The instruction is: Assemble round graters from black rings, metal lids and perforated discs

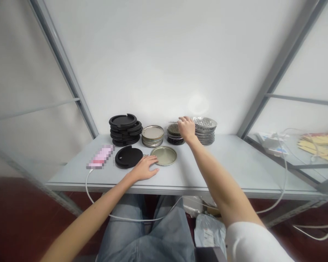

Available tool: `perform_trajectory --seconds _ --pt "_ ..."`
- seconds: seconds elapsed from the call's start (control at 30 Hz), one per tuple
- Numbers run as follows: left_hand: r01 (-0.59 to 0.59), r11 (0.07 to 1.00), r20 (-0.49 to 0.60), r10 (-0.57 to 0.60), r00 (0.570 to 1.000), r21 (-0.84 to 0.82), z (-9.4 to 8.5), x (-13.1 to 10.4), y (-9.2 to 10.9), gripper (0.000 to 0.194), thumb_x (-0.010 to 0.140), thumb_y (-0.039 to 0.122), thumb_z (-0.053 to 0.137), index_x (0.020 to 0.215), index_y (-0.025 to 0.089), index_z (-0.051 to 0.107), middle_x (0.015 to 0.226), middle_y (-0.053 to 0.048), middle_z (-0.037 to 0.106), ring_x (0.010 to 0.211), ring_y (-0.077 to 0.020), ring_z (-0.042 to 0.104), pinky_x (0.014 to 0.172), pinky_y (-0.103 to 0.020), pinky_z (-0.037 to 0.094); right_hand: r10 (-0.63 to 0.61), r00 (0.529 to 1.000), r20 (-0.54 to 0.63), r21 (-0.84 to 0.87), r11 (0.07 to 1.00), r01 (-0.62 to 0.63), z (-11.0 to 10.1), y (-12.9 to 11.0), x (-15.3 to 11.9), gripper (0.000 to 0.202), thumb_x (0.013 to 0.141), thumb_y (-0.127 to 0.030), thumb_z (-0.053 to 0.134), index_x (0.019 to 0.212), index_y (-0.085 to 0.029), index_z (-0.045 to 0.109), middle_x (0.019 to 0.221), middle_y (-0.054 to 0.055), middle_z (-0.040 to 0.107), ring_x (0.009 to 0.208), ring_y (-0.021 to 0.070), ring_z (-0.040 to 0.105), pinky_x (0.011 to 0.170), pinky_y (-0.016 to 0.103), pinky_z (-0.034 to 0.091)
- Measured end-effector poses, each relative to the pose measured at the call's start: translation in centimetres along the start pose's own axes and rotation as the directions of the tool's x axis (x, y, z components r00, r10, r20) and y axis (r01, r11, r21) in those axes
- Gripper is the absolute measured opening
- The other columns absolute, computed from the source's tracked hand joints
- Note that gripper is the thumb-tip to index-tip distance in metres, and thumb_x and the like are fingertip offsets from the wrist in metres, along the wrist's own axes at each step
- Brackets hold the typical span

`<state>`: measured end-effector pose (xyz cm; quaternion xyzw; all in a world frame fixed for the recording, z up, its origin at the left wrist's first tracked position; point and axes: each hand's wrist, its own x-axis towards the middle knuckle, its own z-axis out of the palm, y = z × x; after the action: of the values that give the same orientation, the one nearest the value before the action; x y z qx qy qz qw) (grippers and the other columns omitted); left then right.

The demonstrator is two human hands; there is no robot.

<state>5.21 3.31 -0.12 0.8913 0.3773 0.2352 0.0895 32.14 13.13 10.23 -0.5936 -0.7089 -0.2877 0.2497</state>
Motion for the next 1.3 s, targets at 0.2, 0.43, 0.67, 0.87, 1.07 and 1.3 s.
perform_trajectory --seconds 0.2,0.43,0.67,0.87,1.07,1.3 --pt "-0.015 1.000 0.006 0.015 1.000 -0.010 0.1 0.0 -0.2 0.044 0.082 0.039 0.060 0.120 0.018 0.064 0.132 -0.011 0.059 0.129 -0.0259 0.049 0.114 -0.044 0.030 0.081 0.979 -0.185 0.026 0.997 -0.078 -0.5 0.3 -0.4 0.035 0.095 -0.020 0.035 0.092 -0.016 0.070 0.110 0.011 0.065 0.102 0.0258 0.051 0.088 0.038 0.035" --pt "-0.015 0.999 -0.171 0.008 0.985 -0.037 0.7 0.2 -0.8 0.042 0.081 0.034 0.063 0.118 0.015 0.062 0.134 -0.015 0.056 0.129 -0.0281 0.048 0.111 -0.044 0.036 0.076 0.866 -0.495 0.279 0.957 0.076 -1.2 -1.7 -5.2 0.017 0.092 -0.023 0.051 0.083 -0.020 0.065 0.094 0.008 0.065 0.090 0.0219 0.056 0.082 0.036 0.043" --pt "0.074 0.995 -0.339 -0.093 0.936 -0.070 0.9 0.4 -1.4 0.037 0.085 0.023 0.056 0.121 0.014 0.055 0.121 -0.012 0.061 0.116 -0.0255 0.055 0.102 -0.043 0.044 -0.060 0.908 -0.414 0.408 0.879 0.245 0.4 -4.4 -12.5 0.013 0.090 -0.019 0.053 0.089 -0.021 0.066 0.093 0.008 0.065 0.087 0.0192 0.060 0.079 0.033 0.049" --pt "0.060 0.997 -0.265 -0.071 0.962 -0.049 0.9 0.3 -1.3 0.053 0.080 0.027 0.062 0.129 0.013 0.048 0.127 -0.015 0.058 0.121 -0.0278 0.052 0.105 -0.043 0.042 -0.039 0.943 -0.330 0.442 0.877 0.191 1.7 -4.6 -14.5 0.019 0.091 -0.020 0.052 0.096 -0.020 0.069 0.097 0.009 0.066 0.081 0.0177 0.061 0.076 0.031 0.050" --pt "0.054 0.998 -0.183 -0.055 0.982 -0.008 0.9 0.1 -1.0 0.053 0.080 0.031 0.063 0.129 0.013 0.052 0.125 -0.015 0.060 0.119 -0.0287 0.054 0.104 -0.044 0.042 -0.150 0.963 -0.223 0.475 0.846 0.242 1.5 -4.4 -14.6 0.022 0.088 -0.020 0.053 0.097 -0.022 0.073 0.099 0.009 0.066 0.087 0.0191 0.061 0.078 0.032 0.050" --pt "0.013 1.000 -0.198 -0.011 0.980 0.005 0.6 0.0 -0.7 0.042 0.082 0.029 0.062 0.121 0.016 0.060 0.121 -0.011 0.064 0.116 -0.0255 0.056 0.104 -0.040 0.042 -0.120 0.992 -0.027 0.523 0.844 0.116 1.3 -4.5 -15.2 0.025 0.090 -0.025 0.052 0.101 -0.022 0.074 0.083 0.006 0.070 0.072 0.0154 0.063 0.066 0.025 0.047"
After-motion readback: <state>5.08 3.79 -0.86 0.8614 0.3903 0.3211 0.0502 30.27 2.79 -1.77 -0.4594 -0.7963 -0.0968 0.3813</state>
